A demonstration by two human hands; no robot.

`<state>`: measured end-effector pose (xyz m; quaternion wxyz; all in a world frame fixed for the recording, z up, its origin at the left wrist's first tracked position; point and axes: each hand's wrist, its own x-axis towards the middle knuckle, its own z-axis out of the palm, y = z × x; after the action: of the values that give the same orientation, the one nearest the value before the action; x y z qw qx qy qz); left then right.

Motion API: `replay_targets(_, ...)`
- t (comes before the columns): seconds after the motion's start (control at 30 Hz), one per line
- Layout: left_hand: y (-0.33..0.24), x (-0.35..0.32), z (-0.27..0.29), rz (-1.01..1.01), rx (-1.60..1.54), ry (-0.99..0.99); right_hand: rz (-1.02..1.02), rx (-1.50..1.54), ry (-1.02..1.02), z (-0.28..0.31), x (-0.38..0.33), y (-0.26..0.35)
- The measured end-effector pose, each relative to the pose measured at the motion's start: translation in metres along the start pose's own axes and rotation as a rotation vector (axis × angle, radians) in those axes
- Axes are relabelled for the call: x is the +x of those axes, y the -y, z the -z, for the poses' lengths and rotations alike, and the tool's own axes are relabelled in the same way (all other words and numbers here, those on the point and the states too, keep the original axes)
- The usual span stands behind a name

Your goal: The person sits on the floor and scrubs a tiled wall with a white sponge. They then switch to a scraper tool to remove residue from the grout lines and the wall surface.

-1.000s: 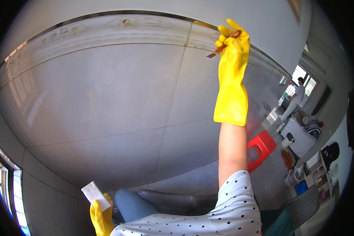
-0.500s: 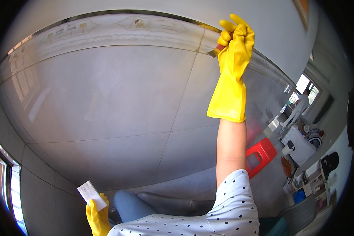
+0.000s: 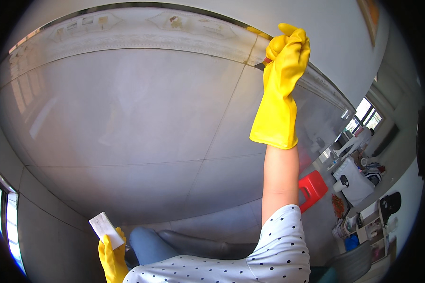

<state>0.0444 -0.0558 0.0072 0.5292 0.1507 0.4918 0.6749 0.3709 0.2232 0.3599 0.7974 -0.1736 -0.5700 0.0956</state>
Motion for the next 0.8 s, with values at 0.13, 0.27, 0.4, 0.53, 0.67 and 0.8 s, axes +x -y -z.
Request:
replay_targets(0.13,-0.002,-0.002,0.002,0.021,0.005,-0.02,0.005,-0.008,-0.054,-0.009,0.005,0.007)
replay_targets(0.27,0.0,-0.001,0.003,0.026,-0.008,-0.018,0.003,-0.032,0.023,-0.007,-0.002,0.004)
replay_targets(0.4,-0.003,-0.005,0.004,0.027,-0.012,-0.02,-0.053,-0.058,0.125,-0.008,-0.006,0.016)
replay_targets(0.53,-0.001,-0.007,-0.007,-0.007,0.013,-0.083,-0.053,-0.048,0.082,-0.001,-0.002,0.02)
replay_targets(0.67,-0.001,-0.007,-0.002,-0.003,0.013,-0.066,-0.04,-0.049,0.029,-0.008,0.001,0.018)
replay_targets(0.8,-0.001,-0.008,-0.005,-0.014,0.011,-0.055,-0.067,-0.062,-0.013,-0.01,-0.003,0.008)
